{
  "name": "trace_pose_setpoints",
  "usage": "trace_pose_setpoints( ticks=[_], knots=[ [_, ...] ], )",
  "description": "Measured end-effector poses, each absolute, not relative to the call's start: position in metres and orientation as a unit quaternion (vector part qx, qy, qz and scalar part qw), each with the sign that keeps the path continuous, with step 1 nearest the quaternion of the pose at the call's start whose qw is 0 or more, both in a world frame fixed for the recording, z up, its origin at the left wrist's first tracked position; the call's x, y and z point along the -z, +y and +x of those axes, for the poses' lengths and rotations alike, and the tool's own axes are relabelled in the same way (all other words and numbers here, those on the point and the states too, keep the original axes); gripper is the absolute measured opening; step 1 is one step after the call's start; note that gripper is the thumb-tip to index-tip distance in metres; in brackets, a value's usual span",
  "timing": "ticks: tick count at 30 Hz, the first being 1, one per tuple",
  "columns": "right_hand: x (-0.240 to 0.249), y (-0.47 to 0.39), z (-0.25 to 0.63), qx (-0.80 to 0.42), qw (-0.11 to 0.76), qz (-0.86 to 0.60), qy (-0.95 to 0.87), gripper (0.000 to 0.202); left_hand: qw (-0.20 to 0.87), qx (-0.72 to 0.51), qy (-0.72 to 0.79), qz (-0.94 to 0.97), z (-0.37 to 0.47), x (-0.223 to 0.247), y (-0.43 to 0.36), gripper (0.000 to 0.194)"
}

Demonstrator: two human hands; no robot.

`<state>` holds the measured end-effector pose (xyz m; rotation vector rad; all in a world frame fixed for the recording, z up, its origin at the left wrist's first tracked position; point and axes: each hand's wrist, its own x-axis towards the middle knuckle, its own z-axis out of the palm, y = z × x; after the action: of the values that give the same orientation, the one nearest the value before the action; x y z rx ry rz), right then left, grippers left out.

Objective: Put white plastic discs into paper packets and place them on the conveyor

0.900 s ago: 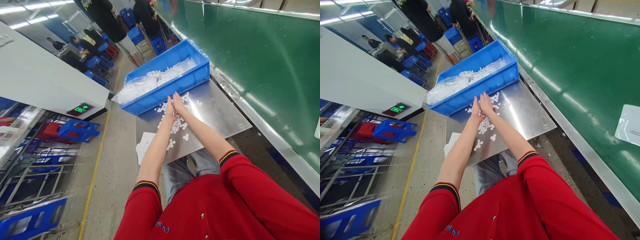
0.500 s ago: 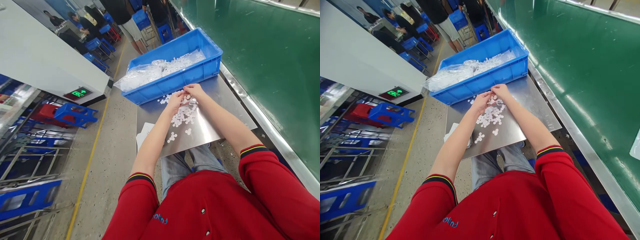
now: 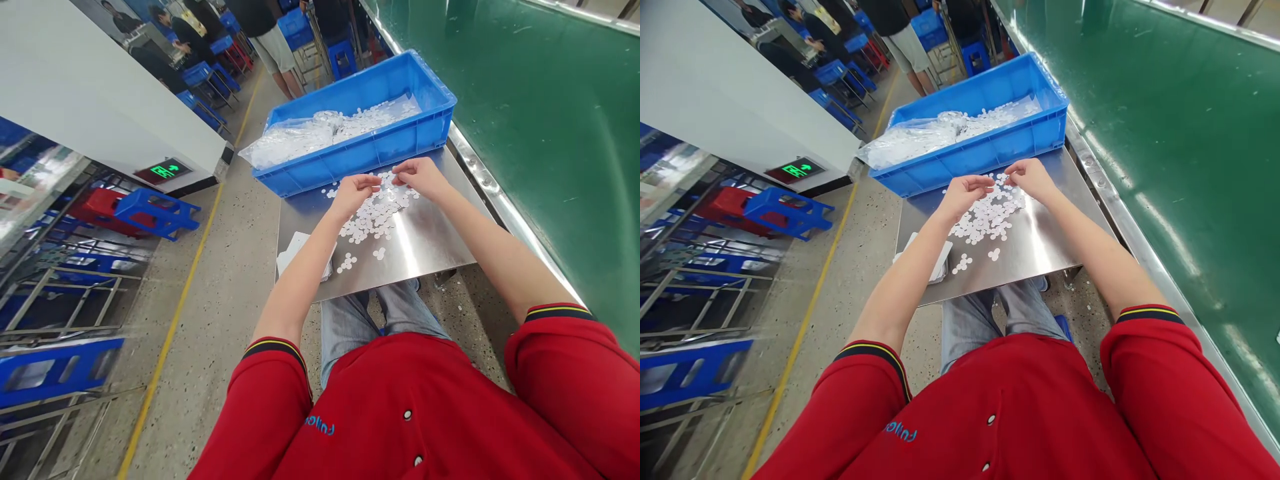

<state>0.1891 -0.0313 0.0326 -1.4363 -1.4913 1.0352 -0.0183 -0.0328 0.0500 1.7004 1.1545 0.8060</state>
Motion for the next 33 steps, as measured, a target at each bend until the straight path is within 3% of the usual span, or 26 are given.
trace_pose_setpoints(
  ticks=[9,12,21,27,33],
  knots=[
    [0.0,-0.063,0.199,-0.18,0.168,-0.673,-0.697,0.031,0.201,-0.175,0.574,0.774,-0.132,-0.056,-0.11,0.032],
    [0.003,-0.065,0.187,-0.143,0.13,-0.682,-0.705,0.028,0.184,-0.109,0.585,0.783,-0.167,-0.044,-0.147,0.044],
    [-0.007,-0.076,0.201,-0.199,0.206,-0.707,-0.647,0.032,0.116,-0.123,0.621,0.765,-0.177,-0.004,-0.186,0.036],
    [-0.02,-0.084,0.201,-0.334,0.32,-0.656,-0.596,0.023,0.039,-0.137,0.739,0.659,-0.171,-0.011,-0.174,0.023],
    [-0.031,-0.096,0.19,-0.44,0.384,-0.598,-0.549,0.019,0.057,-0.257,0.725,0.636,-0.179,-0.034,-0.167,0.018]
  ],
)
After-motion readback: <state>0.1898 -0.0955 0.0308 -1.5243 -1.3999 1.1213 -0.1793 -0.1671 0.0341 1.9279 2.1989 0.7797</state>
